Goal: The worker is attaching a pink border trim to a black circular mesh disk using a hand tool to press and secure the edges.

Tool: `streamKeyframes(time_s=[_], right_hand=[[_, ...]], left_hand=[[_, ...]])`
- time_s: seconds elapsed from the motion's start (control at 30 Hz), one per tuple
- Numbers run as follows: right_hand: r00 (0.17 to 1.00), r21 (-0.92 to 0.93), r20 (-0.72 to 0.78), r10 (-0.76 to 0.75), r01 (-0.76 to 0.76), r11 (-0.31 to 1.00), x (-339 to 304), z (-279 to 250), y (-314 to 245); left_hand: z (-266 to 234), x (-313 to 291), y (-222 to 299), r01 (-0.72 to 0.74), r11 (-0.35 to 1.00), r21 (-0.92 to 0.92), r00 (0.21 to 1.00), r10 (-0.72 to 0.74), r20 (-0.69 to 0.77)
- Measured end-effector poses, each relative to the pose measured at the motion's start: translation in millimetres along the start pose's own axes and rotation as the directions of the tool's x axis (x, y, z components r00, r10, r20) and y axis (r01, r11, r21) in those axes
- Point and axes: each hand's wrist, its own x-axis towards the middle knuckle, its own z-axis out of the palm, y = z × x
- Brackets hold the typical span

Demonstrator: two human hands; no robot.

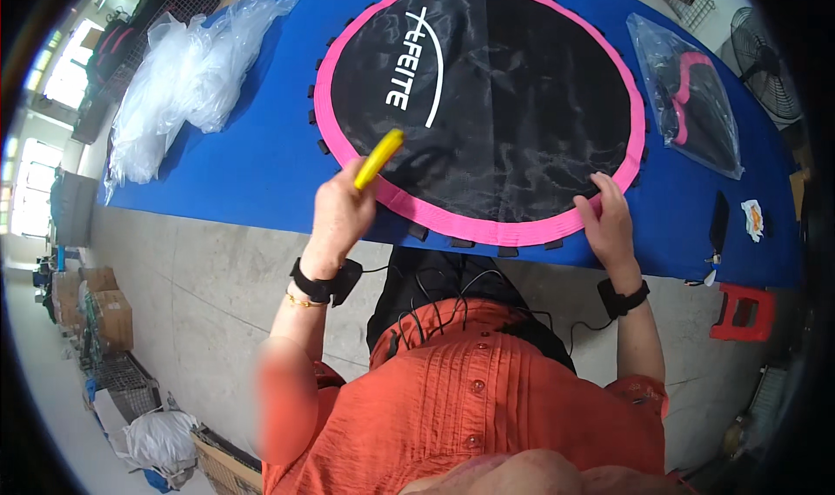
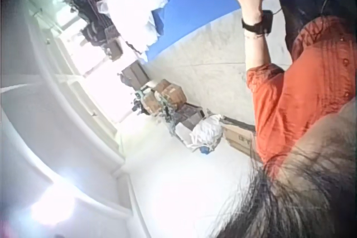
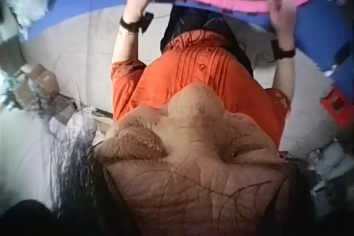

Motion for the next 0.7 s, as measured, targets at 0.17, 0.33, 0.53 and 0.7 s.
streamKeyframes(time_s=[0.17,0.33,0.53,0.7], right_hand=[[0.993,-0.047,-0.087,-0.075,0.071,0.996,-11,15,15],[0.997,-0.104,-0.056,-0.044,0.038,0.994,-8,12,12],[0.999,-0.14,-0.035,-0.001,-0.004,0.99,-9,12,13],[1.0,-0.142,-0.023,0.003,-0.006,0.99,-6,12,12]], left_hand=[[30,-11,9,-0.268,0.911,0.314,0.958,0.219,0.183],[40,0,-4,-0.279,0.849,0.449,0.96,0.257,0.112],[30,23,-25,-0.217,0.841,0.495,0.975,0.206,0.078],[45,7,-9,-0.323,0.795,0.513,0.943,0.313,0.109]])
